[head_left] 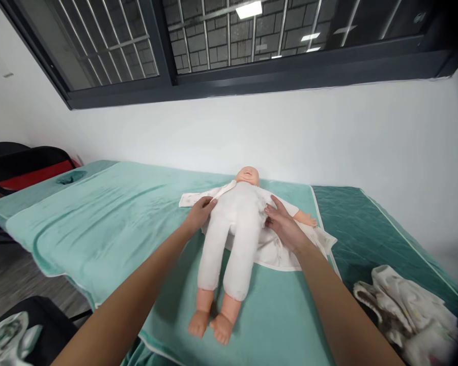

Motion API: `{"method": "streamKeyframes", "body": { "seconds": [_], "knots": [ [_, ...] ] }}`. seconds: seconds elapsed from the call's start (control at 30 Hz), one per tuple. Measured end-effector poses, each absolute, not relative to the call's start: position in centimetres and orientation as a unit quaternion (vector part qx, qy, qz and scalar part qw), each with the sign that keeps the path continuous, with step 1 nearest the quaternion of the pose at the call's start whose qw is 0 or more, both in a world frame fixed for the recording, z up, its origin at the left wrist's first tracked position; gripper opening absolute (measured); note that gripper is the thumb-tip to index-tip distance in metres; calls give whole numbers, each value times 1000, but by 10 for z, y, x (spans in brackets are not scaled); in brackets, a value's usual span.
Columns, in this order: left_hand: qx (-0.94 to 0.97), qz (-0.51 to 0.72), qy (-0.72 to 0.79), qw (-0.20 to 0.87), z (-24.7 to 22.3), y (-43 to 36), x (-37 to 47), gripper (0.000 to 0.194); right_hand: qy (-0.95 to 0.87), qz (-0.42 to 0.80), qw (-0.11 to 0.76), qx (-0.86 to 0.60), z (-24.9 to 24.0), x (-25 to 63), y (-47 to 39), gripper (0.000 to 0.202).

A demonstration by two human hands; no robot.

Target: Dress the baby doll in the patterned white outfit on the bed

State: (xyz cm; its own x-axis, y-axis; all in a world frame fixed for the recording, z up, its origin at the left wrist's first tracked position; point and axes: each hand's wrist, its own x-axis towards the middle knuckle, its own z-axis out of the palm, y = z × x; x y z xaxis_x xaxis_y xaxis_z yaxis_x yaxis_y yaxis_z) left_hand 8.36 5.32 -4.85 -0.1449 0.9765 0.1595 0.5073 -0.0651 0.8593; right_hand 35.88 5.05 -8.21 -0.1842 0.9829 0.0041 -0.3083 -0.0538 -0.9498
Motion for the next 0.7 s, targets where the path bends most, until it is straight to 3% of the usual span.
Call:
{"method": "streamKeyframes", "body": {
  "seconds": [0.3, 0.47, 0.57, 0.7],
  "knots": [
    [636, 407, 631, 180, -9, 39, 106, 19, -441, 622, 524, -380, -66, 350, 42, 86],
    [715, 293, 626, 107, 16, 21, 148, 14, -438, 623, 522, -384, -66, 350, 45, 80],
    [752, 249, 586, 174, 20, 11, 162, 20, -436, 623, 519, -391, -67, 349, 46, 81],
    [747, 328, 541, 202, 14, 10, 158, 23, -437, 622, 519, -390, -67, 348, 46, 82]
  ]
}}
